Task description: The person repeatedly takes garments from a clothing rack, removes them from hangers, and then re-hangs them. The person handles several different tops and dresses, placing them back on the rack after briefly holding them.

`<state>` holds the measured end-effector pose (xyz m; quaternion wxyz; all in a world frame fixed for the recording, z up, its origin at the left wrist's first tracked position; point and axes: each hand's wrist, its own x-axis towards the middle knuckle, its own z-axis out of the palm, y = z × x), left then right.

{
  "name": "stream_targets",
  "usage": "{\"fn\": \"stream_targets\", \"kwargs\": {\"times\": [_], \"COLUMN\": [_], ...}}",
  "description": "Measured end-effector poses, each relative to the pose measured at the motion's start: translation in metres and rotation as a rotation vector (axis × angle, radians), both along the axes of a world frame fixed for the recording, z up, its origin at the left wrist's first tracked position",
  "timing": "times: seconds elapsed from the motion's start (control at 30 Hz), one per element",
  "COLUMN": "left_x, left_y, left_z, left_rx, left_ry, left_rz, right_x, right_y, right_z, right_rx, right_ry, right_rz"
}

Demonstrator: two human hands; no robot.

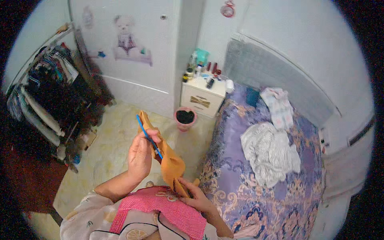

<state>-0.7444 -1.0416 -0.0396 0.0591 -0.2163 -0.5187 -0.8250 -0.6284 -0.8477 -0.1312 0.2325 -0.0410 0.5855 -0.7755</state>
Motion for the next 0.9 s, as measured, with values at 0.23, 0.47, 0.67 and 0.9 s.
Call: {"fn": "stream_targets", "kwargs": {"times": [0.23,0.47,0.67,0.9], "left_x": [-0.031,-0.048,-0.05,-0.074], "left_y": [-0.114,-0.231,-0.301,-0.369], "left_z": [0.003,0.001,-0.01,-0.018], "left_rx": [-0.025,-0.081,-0.036,-0.026], "left_ry": [0.074,0.015,0.032,0.014], "left_rz": [0.22,0.394,0.552,0.781], "right_x": [-0.07,-0.135,-0.187,-0.253], "right_y": [-0.1,-0.196,-0.263,-0.34], "right_z": [0.036,0.016,0.018,0.004], "right_rx": [-0.037,-0.061,-0.035,-0.049], "right_ry": [-0.094,-0.073,-0.102,-0.081], "right_rz": [0.135,0.329,0.557,0.779]}}
